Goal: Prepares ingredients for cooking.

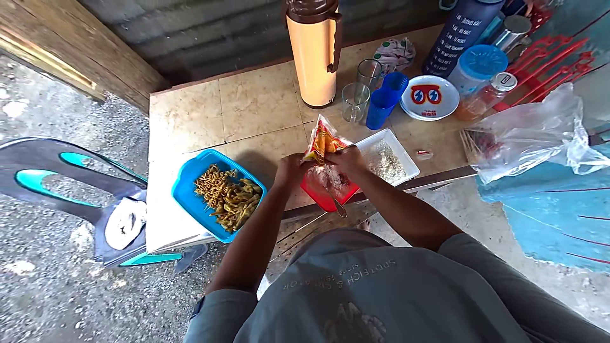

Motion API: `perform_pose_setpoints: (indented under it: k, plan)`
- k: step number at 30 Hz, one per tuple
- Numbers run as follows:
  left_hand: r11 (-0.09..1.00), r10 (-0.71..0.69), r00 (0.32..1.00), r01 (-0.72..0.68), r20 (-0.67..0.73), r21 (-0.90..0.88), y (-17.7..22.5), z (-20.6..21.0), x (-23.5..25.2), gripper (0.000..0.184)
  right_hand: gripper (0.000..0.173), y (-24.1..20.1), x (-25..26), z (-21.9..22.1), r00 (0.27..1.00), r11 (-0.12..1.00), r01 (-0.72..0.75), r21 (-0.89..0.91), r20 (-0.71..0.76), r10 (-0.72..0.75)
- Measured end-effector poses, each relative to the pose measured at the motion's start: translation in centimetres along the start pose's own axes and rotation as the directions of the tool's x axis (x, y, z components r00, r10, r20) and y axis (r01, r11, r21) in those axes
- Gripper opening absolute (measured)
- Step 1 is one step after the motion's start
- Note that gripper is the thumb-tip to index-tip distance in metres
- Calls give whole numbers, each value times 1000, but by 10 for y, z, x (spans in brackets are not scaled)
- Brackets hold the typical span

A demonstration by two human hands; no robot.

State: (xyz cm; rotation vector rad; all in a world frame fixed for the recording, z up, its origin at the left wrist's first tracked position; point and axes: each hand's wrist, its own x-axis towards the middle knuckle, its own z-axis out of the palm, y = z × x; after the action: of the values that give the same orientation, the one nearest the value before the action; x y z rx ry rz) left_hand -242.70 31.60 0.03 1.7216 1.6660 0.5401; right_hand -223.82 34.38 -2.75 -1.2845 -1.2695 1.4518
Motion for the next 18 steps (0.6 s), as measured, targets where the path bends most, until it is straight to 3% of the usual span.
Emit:
perform_pose_setpoints:
  k: [4,9,14,18]
  plan:
    - [1000,10,1000,-9,-6,30,0,5,0,27,31,0,3,-4,998,968,55,-243,-19,-61]
    - [998,7,1000,-5,-21,61,0,3,6,26,35,2,1,-6,998,983,31,-181,-42,-40]
    - [995,16,1000,-14,-24,102,9,-4,6,28,27,4,3,-17,996,993,51,-106,-73,-59]
    - [988,63,998,-63,8,138,11,5,10,29,29,7,2,-21,994,990,39,-138,-93,-52]
